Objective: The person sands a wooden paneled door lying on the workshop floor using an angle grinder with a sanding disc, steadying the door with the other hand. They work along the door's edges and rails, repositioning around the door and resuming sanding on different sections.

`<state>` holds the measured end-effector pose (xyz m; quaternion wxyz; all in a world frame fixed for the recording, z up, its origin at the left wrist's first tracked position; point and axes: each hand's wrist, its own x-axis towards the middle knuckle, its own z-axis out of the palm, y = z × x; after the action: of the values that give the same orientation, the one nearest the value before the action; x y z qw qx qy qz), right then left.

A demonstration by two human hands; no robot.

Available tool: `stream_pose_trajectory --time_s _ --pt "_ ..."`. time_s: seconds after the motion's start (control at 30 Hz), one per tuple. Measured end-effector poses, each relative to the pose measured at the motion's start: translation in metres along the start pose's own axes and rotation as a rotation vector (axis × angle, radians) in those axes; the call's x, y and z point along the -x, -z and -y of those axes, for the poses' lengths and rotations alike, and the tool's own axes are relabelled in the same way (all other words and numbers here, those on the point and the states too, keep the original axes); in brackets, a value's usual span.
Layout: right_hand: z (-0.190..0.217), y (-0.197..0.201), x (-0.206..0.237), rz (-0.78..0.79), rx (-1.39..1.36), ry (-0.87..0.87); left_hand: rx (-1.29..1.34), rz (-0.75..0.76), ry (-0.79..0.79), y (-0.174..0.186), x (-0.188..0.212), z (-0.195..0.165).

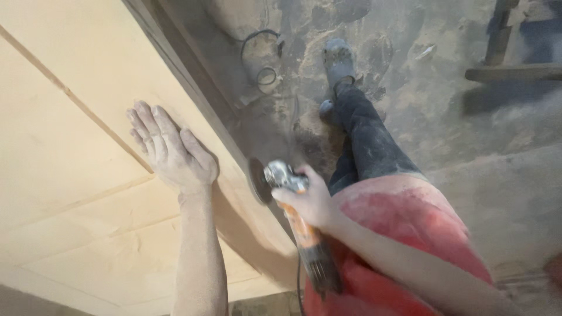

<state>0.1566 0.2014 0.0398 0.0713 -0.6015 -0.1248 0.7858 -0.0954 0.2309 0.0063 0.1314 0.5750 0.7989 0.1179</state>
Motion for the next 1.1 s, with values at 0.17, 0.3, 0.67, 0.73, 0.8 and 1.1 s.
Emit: stream_pose_trajectory --time_s 0.17,0.3,0.67,0.73,0.8,1.1 --pt "-0.014 0.003 0.006 -0.111 0.012 -0.097 -0.014 -0.031 -0.039 0.001 -0.003 -0.003" --pt "0.019 -0.009 -0.034 -0.013 -0.085 0.015 0.001 -0.028 -0.026 0.000 -0.002 -0.002" --pt "0.178 -0.066 -0.111 0.066 0.140 0.359 -0.016 0.013 -0.023 -0.001 -0.002 0.005" --pt "0.181 -0.067 -0.113 0.035 0.151 0.325 -0.005 0.008 -0.007 -0.002 0.000 0.006" --pt "0.172 -0.062 -0.109 0.050 0.152 0.287 0.002 0.011 0.001 -0.002 0.002 0.007" --pt "0.040 -0.013 -0.024 0.018 -0.003 0.094 -0.014 0.016 0.011 0.000 0.001 0.001"
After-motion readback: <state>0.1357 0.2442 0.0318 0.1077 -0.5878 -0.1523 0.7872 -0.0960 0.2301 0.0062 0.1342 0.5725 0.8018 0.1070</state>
